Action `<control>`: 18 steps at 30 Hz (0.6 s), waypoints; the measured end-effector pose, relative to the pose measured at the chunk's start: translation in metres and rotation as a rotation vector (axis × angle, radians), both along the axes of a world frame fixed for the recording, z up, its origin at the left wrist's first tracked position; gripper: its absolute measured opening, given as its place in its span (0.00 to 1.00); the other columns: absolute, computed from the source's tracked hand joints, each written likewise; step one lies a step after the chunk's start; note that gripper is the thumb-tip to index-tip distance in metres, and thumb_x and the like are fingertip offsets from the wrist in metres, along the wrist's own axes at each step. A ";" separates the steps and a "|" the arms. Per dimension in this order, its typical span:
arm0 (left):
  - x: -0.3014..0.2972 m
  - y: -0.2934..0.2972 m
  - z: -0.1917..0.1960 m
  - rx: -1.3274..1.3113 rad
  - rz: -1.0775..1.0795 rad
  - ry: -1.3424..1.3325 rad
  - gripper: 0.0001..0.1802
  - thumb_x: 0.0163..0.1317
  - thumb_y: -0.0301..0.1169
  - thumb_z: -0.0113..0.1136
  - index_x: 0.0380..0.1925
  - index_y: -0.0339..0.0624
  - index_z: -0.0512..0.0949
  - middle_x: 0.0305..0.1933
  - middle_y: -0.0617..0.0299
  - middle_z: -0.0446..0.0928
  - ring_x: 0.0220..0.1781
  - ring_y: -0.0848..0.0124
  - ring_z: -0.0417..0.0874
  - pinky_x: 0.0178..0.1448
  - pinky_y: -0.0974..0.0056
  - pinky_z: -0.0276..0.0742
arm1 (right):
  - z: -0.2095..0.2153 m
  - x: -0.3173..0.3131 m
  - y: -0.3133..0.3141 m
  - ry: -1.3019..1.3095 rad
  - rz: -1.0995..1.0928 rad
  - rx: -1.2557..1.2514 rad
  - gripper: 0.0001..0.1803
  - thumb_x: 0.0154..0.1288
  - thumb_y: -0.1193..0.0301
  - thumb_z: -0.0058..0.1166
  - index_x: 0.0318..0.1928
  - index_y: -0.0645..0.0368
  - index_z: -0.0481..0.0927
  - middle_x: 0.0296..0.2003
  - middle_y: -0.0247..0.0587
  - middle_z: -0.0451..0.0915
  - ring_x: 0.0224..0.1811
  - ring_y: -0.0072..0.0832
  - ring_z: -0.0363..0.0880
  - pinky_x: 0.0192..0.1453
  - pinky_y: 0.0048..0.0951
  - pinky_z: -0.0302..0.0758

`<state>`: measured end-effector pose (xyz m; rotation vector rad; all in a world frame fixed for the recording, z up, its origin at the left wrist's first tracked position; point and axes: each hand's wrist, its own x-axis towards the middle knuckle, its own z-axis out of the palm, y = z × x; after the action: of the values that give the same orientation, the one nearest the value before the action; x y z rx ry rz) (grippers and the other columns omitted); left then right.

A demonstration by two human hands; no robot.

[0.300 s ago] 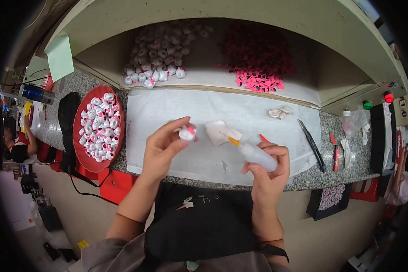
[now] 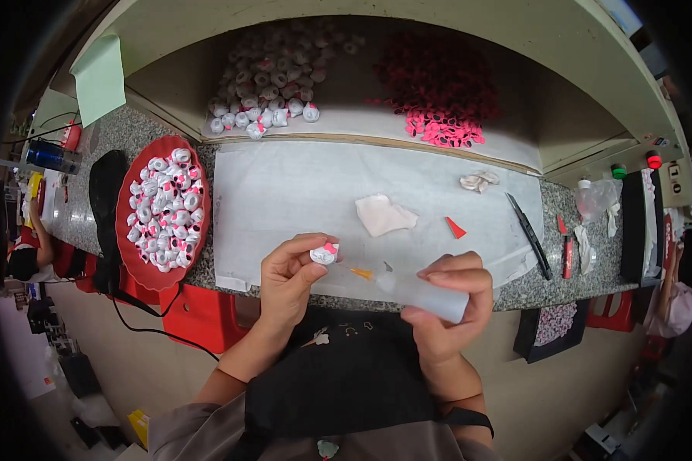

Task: Assembling small pink and white components using a glue applicator at a workstation.

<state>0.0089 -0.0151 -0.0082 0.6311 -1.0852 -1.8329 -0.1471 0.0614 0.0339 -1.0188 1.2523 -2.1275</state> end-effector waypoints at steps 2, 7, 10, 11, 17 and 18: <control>0.002 0.002 0.005 0.053 -0.003 0.014 0.19 0.49 0.17 0.55 0.43 0.32 0.67 0.44 0.51 0.71 0.44 0.66 0.76 0.50 0.65 0.71 | 0.000 0.005 0.004 0.356 0.021 -0.025 0.25 0.34 0.74 0.69 0.35 0.61 0.69 0.31 0.41 0.68 0.28 0.25 0.70 0.30 0.23 0.69; 0.007 0.002 0.004 0.096 -0.019 0.051 0.20 0.50 0.17 0.54 0.45 0.33 0.66 0.44 0.50 0.71 0.44 0.66 0.76 0.49 0.67 0.71 | 0.001 0.017 0.008 0.521 0.080 -0.002 0.27 0.30 0.76 0.71 0.35 0.58 0.70 0.32 0.41 0.69 0.26 0.26 0.72 0.29 0.22 0.71; 0.009 0.001 0.005 0.116 -0.033 0.061 0.19 0.50 0.16 0.53 0.44 0.33 0.66 0.44 0.50 0.72 0.44 0.66 0.76 0.49 0.67 0.71 | 0.003 0.020 0.007 0.558 0.077 0.003 0.28 0.29 0.76 0.71 0.35 0.58 0.70 0.32 0.41 0.69 0.26 0.27 0.73 0.28 0.23 0.72; 0.009 0.000 0.005 0.112 -0.038 0.074 0.19 0.50 0.16 0.53 0.44 0.33 0.66 0.44 0.50 0.72 0.44 0.66 0.76 0.49 0.67 0.71 | 0.004 0.021 0.006 0.568 0.082 -0.002 0.29 0.28 0.76 0.72 0.35 0.58 0.70 0.31 0.40 0.69 0.25 0.28 0.73 0.28 0.23 0.72; 0.009 0.001 0.004 0.113 -0.058 0.076 0.18 0.50 0.16 0.53 0.44 0.32 0.66 0.44 0.51 0.72 0.45 0.67 0.76 0.50 0.67 0.71 | 0.005 0.025 0.003 0.630 0.071 0.032 0.24 0.37 0.71 0.68 0.33 0.59 0.67 0.29 0.38 0.67 0.23 0.25 0.69 0.28 0.22 0.70; 0.009 0.001 0.004 0.121 -0.067 0.074 0.19 0.50 0.16 0.53 0.44 0.32 0.66 0.44 0.51 0.72 0.45 0.67 0.76 0.50 0.67 0.70 | 0.004 0.024 0.003 0.633 0.078 0.026 0.23 0.37 0.71 0.68 0.33 0.59 0.67 0.29 0.39 0.67 0.23 0.25 0.69 0.27 0.22 0.70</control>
<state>0.0181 -0.0141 -0.0046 0.5990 -0.9626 -1.9753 -0.1228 0.0646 0.0380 -1.7818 1.4693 -1.7757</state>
